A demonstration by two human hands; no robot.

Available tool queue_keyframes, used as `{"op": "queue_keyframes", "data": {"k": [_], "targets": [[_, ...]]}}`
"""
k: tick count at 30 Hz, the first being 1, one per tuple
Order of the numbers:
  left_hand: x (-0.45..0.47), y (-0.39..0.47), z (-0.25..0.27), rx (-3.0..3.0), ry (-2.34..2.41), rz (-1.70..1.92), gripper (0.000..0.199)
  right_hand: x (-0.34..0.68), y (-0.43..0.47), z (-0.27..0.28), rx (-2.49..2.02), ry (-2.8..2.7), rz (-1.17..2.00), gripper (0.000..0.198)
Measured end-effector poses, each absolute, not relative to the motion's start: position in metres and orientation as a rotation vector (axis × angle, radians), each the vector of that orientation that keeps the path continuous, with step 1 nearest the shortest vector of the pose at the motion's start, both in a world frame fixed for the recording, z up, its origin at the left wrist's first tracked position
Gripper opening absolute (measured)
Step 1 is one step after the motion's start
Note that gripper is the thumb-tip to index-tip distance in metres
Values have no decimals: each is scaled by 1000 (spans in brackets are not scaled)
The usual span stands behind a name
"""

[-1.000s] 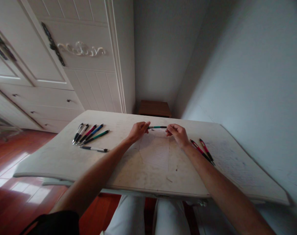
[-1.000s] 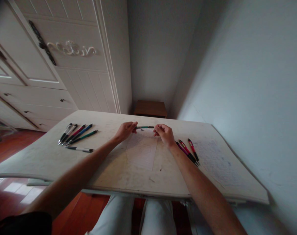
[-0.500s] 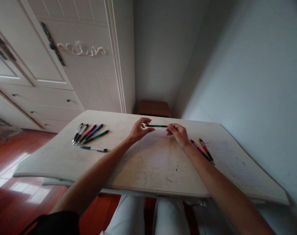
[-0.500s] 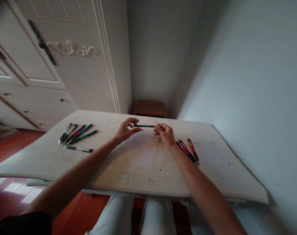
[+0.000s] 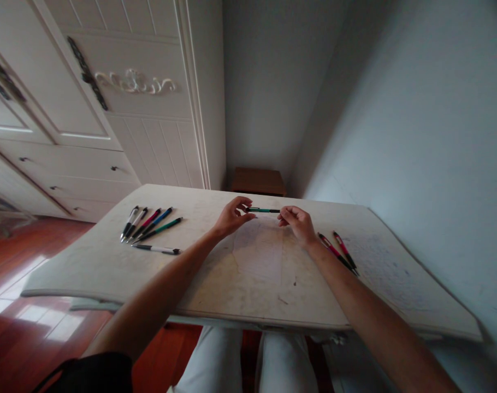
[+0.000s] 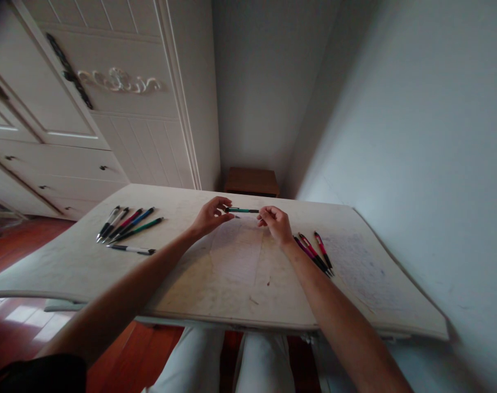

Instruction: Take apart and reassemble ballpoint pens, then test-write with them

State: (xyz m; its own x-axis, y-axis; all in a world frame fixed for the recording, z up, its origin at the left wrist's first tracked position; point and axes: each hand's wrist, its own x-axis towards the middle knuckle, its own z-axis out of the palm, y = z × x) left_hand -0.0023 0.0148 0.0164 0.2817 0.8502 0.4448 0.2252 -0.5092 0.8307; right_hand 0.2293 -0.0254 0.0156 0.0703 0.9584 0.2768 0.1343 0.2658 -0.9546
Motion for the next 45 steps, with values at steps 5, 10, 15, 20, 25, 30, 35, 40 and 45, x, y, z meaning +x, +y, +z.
{"op": "queue_keyframes", "data": {"k": [5, 10, 15, 20, 25, 30, 35, 40, 45], "targets": [[-2, 15, 14, 1918, 1030, 1173, 44, 229, -26, 16, -1128, -1332, 861, 43], [-4, 21, 10, 1969, 1007, 1064, 35, 230, -25, 15, -1122, -1325, 878, 44], [-2, 20, 10, 1885, 924, 1153, 49, 230, -23, 14, -1134, -1337, 856, 45], [-1, 16, 12, 1872, 975, 1113, 44, 229, -24, 14, -1133, -1327, 866, 44], [-3, 22, 9, 1834, 916, 1062, 33, 229, -25, 13, -1120, -1327, 886, 42], [-3, 24, 5, 1754, 838, 1163, 60, 229, -24, 13, -1130, -1318, 890, 43], [-2, 19, 7, 1827, 963, 1146, 45, 229, -25, 14, -1116, -1319, 880, 41], [-3, 17, 12, 1927, 1057, 1071, 51, 229, -24, 13, -1122, -1331, 881, 43], [-3, 20, 11, 1836, 919, 1167, 42, 230, -23, 13, -1120, -1319, 884, 45]]}}
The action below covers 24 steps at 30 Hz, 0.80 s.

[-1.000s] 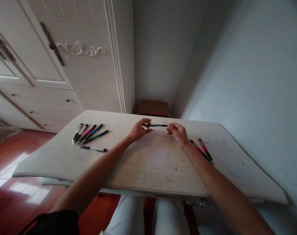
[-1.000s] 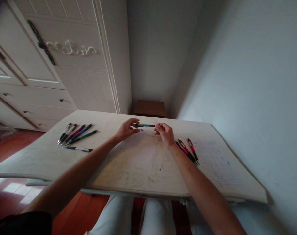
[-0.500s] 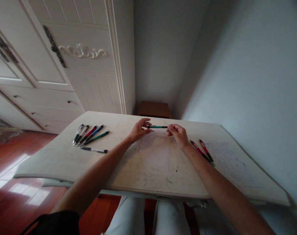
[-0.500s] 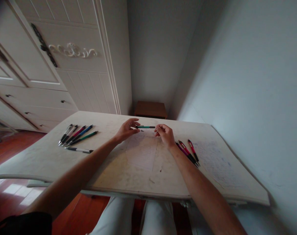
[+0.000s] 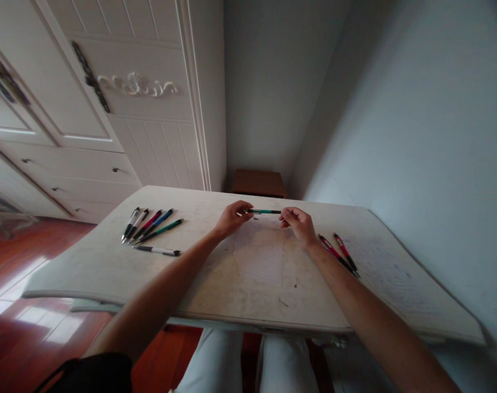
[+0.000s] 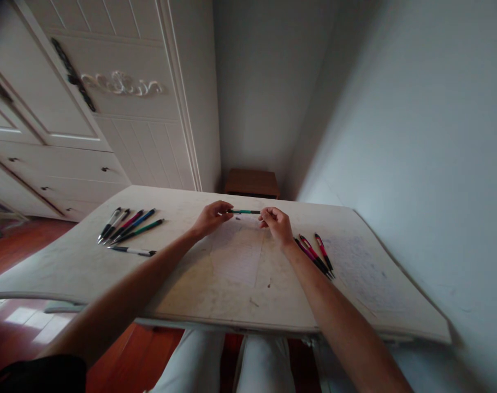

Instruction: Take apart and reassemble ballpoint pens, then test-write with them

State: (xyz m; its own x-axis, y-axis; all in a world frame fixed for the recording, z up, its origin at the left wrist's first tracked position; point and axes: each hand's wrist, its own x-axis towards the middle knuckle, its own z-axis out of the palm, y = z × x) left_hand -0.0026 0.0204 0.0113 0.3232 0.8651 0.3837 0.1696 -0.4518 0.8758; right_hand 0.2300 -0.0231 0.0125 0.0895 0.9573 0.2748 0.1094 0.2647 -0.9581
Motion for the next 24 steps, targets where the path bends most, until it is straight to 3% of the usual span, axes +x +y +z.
{"op": "queue_keyframes", "data": {"k": [3, 6, 10, 14, 19, 22, 24], "targets": [[-2, 19, 11, 1796, 894, 1197, 58, 230, -23, 12, -1121, -1329, 879, 43], [-1, 18, 11, 1850, 961, 1184, 42, 229, -24, 13, -1119, -1335, 879, 43], [-2, 20, 9, 1921, 1036, 1094, 44, 229, -24, 14, -1111, -1336, 870, 44], [-3, 22, 9, 1890, 961, 1176, 25, 230, -24, 14, -1120, -1341, 854, 44], [-1, 17, 11, 1804, 925, 1256, 59, 229, -24, 13, -1120, -1343, 850, 43], [0, 15, 13, 1866, 1005, 1194, 39, 229, -24, 13, -1111, -1343, 855, 42], [-1, 15, 13, 1925, 1043, 1126, 45, 229, -24, 13, -1100, -1342, 858, 41]]}}
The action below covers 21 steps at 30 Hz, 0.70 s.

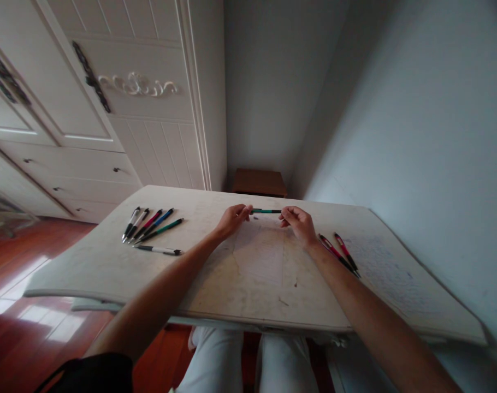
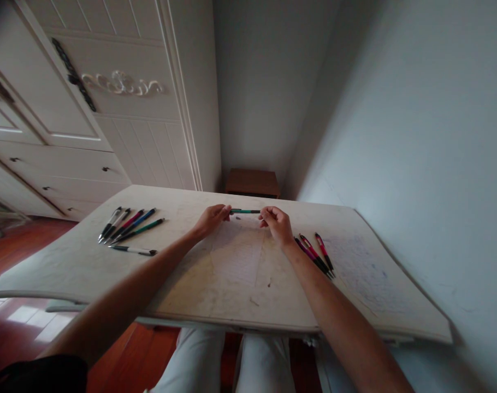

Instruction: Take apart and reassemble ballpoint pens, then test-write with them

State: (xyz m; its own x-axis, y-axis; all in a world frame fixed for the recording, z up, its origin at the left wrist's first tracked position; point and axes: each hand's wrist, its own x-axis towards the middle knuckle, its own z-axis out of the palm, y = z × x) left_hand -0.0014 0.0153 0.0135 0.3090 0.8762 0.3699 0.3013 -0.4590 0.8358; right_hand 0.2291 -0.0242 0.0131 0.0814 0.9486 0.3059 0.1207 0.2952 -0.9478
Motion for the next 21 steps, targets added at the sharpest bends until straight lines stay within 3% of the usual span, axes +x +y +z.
{"op": "queue_keyframes", "data": {"k": [2, 6, 11, 13, 17, 21], "targets": [[-3, 17, 14, 1956, 1050, 1079, 46, 230, -24, 13, -1100, -1343, 859, 41], [-4, 18, 15, 1946, 996, 1131, 28, 230, -23, 13, -1106, -1341, 868, 42], [-1, 15, 14, 1873, 970, 1194, 54, 229, -23, 12, -1104, -1344, 862, 41], [-1, 15, 14, 1894, 1003, 1180, 43, 230, -23, 12, -1099, -1339, 860, 42], [-2, 18, 12, 1965, 1036, 1066, 43, 230, -23, 13, -1092, -1334, 865, 42], [-2, 21, 10, 1909, 1000, 1134, 22, 230, -24, 14, -1090, -1325, 866, 41]]}}
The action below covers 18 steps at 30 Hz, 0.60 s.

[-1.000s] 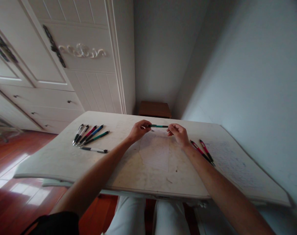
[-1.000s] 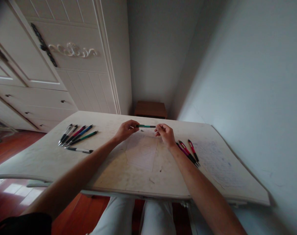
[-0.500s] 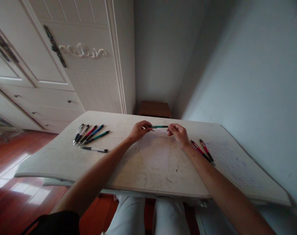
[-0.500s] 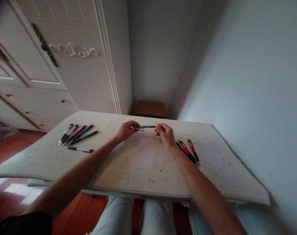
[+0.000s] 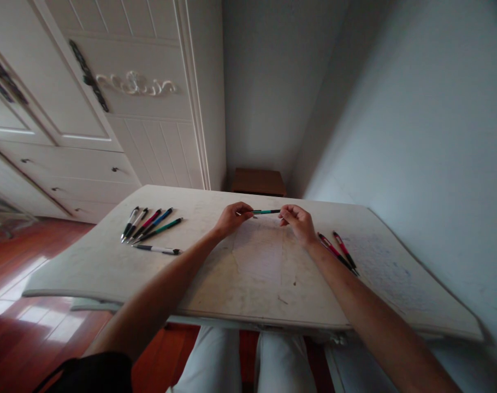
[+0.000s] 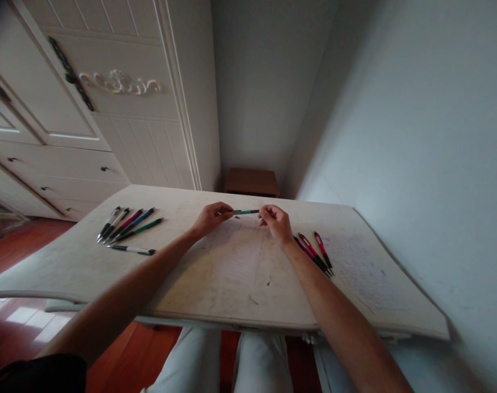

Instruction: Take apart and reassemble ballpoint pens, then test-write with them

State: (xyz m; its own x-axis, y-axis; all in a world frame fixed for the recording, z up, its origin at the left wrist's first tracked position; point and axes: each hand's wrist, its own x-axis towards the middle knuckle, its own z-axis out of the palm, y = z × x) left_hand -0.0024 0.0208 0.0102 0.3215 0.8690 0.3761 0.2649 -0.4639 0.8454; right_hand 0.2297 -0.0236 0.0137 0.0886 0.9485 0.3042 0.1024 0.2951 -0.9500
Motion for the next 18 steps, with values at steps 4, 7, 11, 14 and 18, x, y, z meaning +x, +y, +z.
{"op": "queue_keyframes", "data": {"k": [4, 7, 11, 14, 18], "targets": [[-1, 20, 10, 1890, 1021, 1193, 19, 231, -22, 13, -1111, -1346, 851, 43], [0, 17, 11, 1917, 1025, 1208, 17, 232, -21, 10, -1135, -1377, 818, 43], [2, 14, 13, 1945, 1038, 1267, 12, 231, -22, 7, -1173, -1468, 743, 40], [2, 12, 14, 1976, 1044, 1309, 10, 230, -24, 6, -1209, -1521, 678, 37], [3, 10, 16, 2023, 1020, 1333, 11, 229, -26, 8, -1238, -1580, 607, 34]]}}
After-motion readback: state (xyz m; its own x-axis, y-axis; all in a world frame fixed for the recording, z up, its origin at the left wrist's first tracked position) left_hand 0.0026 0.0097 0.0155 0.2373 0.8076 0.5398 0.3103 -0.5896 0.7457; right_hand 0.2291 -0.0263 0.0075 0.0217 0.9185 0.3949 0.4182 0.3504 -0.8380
